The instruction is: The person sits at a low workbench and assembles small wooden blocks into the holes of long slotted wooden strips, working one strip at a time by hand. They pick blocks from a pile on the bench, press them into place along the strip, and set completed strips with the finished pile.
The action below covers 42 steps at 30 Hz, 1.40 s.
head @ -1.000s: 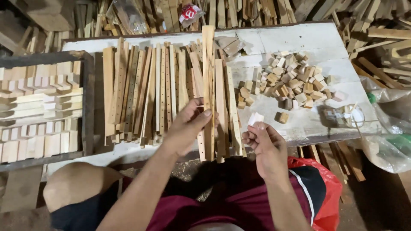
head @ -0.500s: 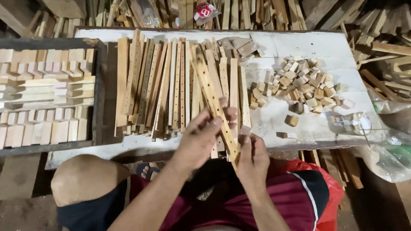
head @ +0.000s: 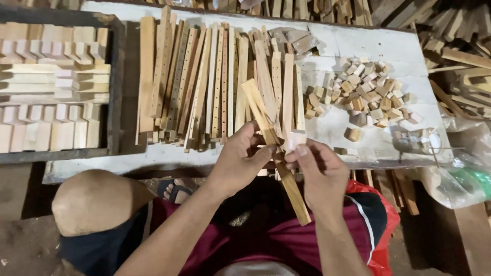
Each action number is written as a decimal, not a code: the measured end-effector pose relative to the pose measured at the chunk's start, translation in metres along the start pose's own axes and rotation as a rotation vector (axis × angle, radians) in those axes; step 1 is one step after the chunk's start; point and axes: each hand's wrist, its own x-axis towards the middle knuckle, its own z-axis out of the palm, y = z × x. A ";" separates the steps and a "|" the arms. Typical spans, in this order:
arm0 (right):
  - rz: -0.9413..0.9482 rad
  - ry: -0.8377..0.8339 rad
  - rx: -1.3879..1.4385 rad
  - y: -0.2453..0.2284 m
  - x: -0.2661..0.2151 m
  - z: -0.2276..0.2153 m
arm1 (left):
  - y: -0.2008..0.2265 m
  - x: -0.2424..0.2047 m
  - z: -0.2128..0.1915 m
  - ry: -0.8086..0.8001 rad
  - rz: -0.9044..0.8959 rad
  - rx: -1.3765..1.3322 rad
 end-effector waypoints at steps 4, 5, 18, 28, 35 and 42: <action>-0.074 -0.028 -0.073 0.000 0.000 0.010 | 0.010 -0.009 0.002 -0.033 -0.001 -0.028; -0.114 -0.037 -0.092 0.000 0.000 0.011 | 0.012 -0.011 0.003 -0.048 0.000 -0.034; -0.658 -0.019 -0.247 0.015 0.008 0.009 | 0.030 -0.018 0.002 -0.084 0.058 -0.003; -0.817 -0.013 -0.231 0.028 0.012 0.010 | 0.019 -0.020 0.001 -0.109 0.085 -0.135; -0.854 -0.004 -0.264 0.019 0.004 0.027 | 0.019 -0.022 0.010 0.025 0.138 -0.163; -0.964 0.114 -0.348 0.019 0.001 0.044 | 0.016 -0.020 0.010 0.082 0.140 -0.136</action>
